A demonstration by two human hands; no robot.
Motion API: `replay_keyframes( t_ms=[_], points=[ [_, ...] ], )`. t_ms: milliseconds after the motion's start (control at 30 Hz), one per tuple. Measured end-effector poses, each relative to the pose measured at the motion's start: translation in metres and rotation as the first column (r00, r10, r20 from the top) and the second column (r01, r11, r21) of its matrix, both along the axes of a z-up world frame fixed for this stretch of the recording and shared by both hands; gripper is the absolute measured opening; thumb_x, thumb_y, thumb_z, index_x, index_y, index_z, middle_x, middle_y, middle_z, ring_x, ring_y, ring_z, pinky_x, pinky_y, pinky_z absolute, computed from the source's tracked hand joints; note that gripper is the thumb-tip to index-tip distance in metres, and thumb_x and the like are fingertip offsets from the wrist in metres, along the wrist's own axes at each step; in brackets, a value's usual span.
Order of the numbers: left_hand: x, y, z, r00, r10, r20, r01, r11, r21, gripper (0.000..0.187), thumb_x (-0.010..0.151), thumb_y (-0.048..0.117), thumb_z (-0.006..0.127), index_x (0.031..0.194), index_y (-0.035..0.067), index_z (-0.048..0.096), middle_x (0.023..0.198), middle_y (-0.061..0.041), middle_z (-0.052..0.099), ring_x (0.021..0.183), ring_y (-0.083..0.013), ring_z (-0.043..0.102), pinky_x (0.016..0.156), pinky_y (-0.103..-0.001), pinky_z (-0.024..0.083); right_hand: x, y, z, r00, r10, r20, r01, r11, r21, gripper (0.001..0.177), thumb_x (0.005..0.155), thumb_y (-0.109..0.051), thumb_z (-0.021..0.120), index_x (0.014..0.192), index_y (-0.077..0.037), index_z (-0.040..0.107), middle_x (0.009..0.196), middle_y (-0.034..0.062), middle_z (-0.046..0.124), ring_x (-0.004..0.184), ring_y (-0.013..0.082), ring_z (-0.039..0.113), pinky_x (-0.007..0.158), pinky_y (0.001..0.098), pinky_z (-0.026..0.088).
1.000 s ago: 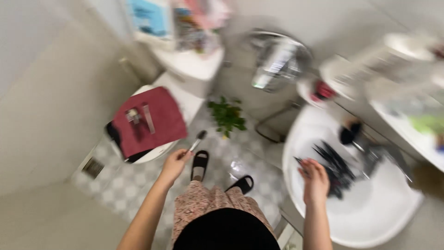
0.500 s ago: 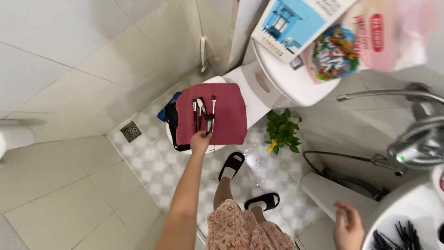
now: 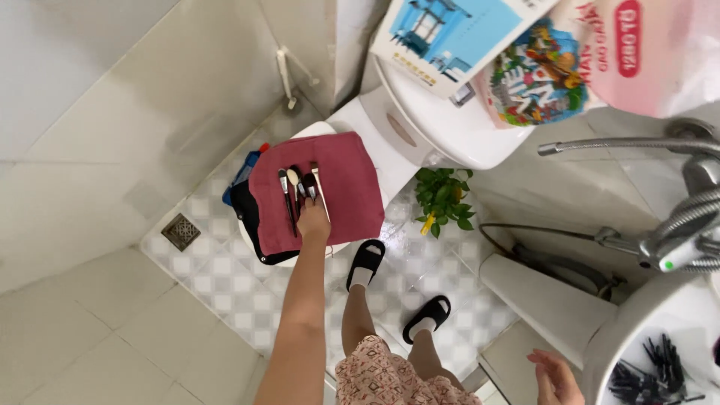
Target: The person rinses a large bundle of makeup brushes under running water in a bathroom sink, then places them in the basin. They retrieve a red towel and dry each brush individually, laying the cleaned brushes on the towel. The process repeats for multiple brushes until the clip ends.
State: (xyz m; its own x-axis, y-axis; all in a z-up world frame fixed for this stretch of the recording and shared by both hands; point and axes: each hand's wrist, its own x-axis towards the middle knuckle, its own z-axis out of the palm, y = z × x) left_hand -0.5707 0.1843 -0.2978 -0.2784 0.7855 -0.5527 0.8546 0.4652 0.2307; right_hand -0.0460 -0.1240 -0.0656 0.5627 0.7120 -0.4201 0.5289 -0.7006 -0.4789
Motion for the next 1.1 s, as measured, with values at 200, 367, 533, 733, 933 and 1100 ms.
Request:
replay_keyframes(
  t_ms=[200,367,533,733,933,1100],
  points=[
    [0.017,-0.023,0.069,0.995,-0.042,0.093,0.026,0.986,0.165,0.053,0.087,0.010,0.065,0.140,0.010,0.054,0.132,-0.015,0.053,0.120,-0.0369,0.056,0.094,-0.049,0.053,-0.052,0.038,0.059,0.995,-0.041,-0.090,0.037,0.998,-0.043,0.024,0.103,-0.011,0.057,0.119,-0.001,0.071,0.119,0.0129,0.076,0.119,0.0219,0.069,0.106,0.0378,0.050],
    [0.060,-0.076,0.103,0.933,-0.256,0.254,0.130,0.896,0.424,0.054,0.087,0.012,0.067,0.139,0.004,0.053,0.126,-0.022,0.058,0.117,-0.0425,0.058,0.100,-0.048,0.050,-0.052,0.043,0.093,0.997,-0.048,-0.059,0.053,0.995,0.082,0.026,0.100,-0.012,0.059,0.122,-0.005,0.071,0.121,0.0104,0.075,0.118,0.0212,0.070,0.102,0.0350,0.051],
    [0.132,-0.120,0.159,0.792,-0.426,0.436,0.307,0.897,0.319,0.059,0.084,0.010,0.070,0.140,0.003,0.050,0.128,-0.023,0.058,0.111,-0.0392,0.061,0.091,-0.046,0.052,-0.018,0.029,0.121,0.967,-0.252,-0.041,0.251,0.907,0.339,0.021,0.101,-0.011,0.059,0.118,-0.005,0.069,0.121,0.0084,0.072,0.115,0.0196,0.069,0.095,0.0304,0.054],
    [0.246,-0.136,0.222,0.538,-0.626,0.565,0.597,0.756,0.269,0.052,0.087,0.011,0.069,0.137,0.007,0.053,0.119,-0.016,0.063,0.100,-0.0316,0.067,0.087,-0.041,0.055,0.050,-0.055,0.110,0.764,-0.601,-0.236,0.645,0.696,0.315,0.022,0.099,-0.009,0.058,0.119,-0.007,0.067,0.116,0.0025,0.072,0.096,0.0158,0.068,0.075,0.0286,0.049],
    [0.399,-0.156,0.341,0.161,-0.800,0.578,0.655,0.525,0.544,0.026,0.093,0.012,0.066,0.117,0.004,0.064,0.108,-0.011,0.070,0.095,-0.0245,0.072,0.079,-0.038,0.058,0.105,-0.155,0.058,0.656,-0.651,-0.382,0.746,0.486,0.455,0.025,0.095,0.001,0.058,0.119,0.000,0.066,0.112,0.0085,0.072,0.106,0.0183,0.068,0.095,0.0293,0.053],
    [0.548,-0.227,0.315,-0.107,-0.798,0.593,0.783,0.300,0.545,0.018,0.099,0.016,0.064,0.113,0.006,0.067,0.105,-0.009,0.072,0.091,-0.0219,0.074,0.081,-0.034,0.060,0.126,-0.175,0.081,0.521,-0.672,-0.526,0.853,0.377,0.362,0.030,0.096,0.004,0.052,0.125,0.000,0.061,0.119,0.0123,0.071,0.111,0.0213,0.068,0.100,0.0340,0.054]
  ],
)
